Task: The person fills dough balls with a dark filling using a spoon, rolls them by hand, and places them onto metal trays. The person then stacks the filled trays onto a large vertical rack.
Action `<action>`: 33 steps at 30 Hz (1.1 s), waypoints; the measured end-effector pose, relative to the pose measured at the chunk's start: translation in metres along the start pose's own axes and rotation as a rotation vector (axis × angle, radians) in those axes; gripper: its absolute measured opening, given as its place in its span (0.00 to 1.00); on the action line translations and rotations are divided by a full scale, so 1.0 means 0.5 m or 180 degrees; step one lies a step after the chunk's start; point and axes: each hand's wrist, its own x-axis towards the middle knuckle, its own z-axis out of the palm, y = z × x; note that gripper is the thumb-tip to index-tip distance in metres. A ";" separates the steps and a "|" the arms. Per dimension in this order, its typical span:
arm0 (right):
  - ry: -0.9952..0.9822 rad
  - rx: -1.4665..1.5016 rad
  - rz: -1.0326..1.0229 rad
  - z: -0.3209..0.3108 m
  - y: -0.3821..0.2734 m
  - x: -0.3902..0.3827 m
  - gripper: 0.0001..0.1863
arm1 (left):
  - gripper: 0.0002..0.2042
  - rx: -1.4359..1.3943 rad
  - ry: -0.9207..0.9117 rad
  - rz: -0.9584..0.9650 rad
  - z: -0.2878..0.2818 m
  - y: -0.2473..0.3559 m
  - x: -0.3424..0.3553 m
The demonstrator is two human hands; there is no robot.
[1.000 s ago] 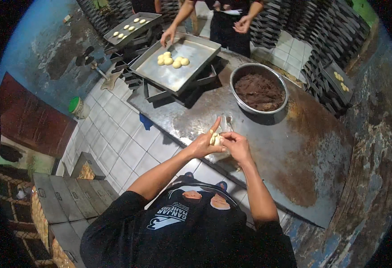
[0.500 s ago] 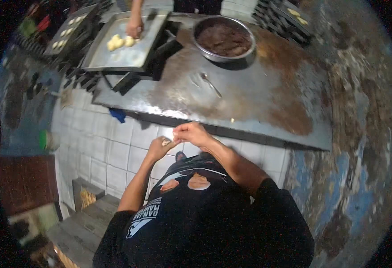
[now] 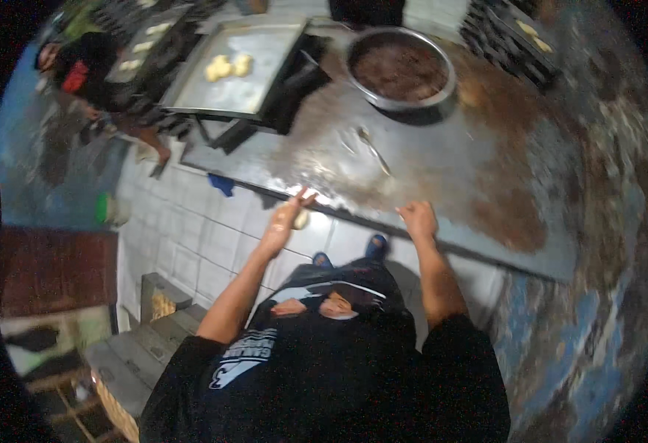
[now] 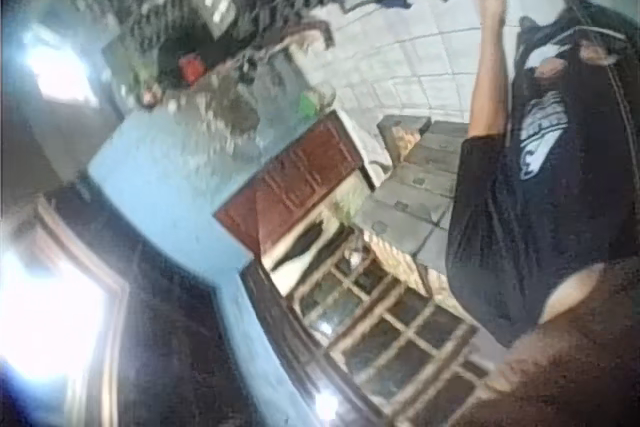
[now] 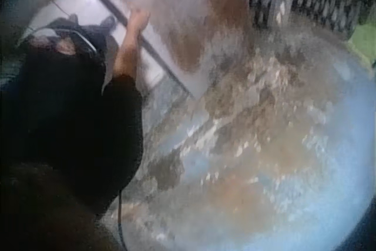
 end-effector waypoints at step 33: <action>-0.1874 0.1262 -0.1232 0.056 -1.090 0.347 0.22 | 0.32 -0.1867 0.1911 0.0637 -0.449 0.084 0.308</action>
